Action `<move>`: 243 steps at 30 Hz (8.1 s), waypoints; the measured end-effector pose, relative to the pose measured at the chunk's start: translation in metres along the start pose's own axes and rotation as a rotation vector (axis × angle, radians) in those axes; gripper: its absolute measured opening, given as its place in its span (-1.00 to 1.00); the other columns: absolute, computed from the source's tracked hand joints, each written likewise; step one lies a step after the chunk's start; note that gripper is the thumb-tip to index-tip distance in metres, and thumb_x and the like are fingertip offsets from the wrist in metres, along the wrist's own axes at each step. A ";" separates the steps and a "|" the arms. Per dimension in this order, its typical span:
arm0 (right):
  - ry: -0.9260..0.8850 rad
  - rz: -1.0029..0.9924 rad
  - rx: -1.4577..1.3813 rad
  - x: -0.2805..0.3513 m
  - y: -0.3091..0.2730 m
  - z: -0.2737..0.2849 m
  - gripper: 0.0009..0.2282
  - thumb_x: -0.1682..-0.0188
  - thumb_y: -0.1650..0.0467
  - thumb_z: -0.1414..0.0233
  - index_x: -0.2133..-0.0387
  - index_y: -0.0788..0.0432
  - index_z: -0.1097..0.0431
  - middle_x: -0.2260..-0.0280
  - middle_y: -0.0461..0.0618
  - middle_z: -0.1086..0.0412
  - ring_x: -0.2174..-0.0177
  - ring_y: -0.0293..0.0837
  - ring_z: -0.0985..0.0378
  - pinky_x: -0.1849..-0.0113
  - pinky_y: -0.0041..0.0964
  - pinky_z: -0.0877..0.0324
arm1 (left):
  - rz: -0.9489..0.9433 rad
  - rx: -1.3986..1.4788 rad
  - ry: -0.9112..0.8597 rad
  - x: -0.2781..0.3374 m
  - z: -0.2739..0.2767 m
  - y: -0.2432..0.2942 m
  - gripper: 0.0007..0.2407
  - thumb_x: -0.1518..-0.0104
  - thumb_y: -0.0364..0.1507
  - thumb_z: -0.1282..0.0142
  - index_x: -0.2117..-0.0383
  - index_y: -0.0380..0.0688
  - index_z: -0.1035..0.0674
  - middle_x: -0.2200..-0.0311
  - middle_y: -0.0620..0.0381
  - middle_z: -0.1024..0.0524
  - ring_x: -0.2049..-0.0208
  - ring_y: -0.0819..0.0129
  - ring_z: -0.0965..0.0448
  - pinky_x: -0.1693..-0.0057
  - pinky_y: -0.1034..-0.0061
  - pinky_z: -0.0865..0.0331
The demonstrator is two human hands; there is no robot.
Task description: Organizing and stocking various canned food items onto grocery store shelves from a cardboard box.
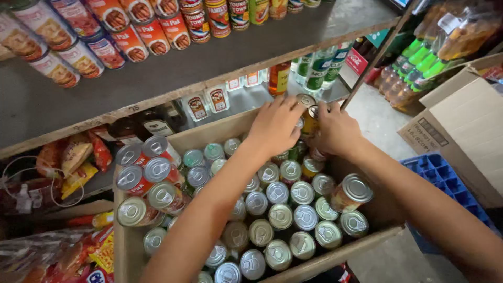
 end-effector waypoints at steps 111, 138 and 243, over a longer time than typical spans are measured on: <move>0.350 1.553 -0.283 0.133 -0.329 -0.026 -0.50 0.24 0.16 -0.23 0.05 0.11 -0.35 0.04 0.10 -0.36 0.01 0.10 -0.43 0.02 -0.02 -0.34 | 0.650 -0.136 0.116 0.328 0.208 0.000 -0.50 0.25 -0.35 -0.48 0.09 -0.14 -0.58 0.06 -0.04 -0.49 0.01 -0.05 -0.47 -0.06 0.09 -0.35; -0.160 -0.066 0.213 0.131 -0.010 0.026 -0.02 0.39 0.07 -0.31 -0.42 -0.28 0.01 -0.24 0.35 -0.06 0.11 0.32 -0.49 0.24 0.00 -0.55 | 0.042 0.223 -0.176 0.047 0.007 0.039 -0.71 0.02 -0.38 -0.25 0.17 -0.12 -0.54 0.19 -0.01 -0.50 0.12 0.00 -0.55 0.05 0.09 -0.37; 0.974 0.209 -1.078 -0.409 0.163 0.050 -0.57 0.02 0.41 -0.26 -0.10 0.32 -0.37 0.09 0.02 -0.51 0.14 -0.18 -0.54 0.12 -0.30 -0.45 | 0.341 0.700 0.501 -0.235 -0.087 -0.158 -0.77 -0.01 -0.54 -0.22 0.19 -0.22 -0.54 0.40 0.01 -0.57 0.42 0.22 -0.65 0.24 0.39 -0.53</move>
Point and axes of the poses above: each hand's wrist, its own x-axis away from the middle knuckle, its own z-axis out of the back of the hand, y = z × x, the point moved 5 cm from there along -x, towards the middle knuckle
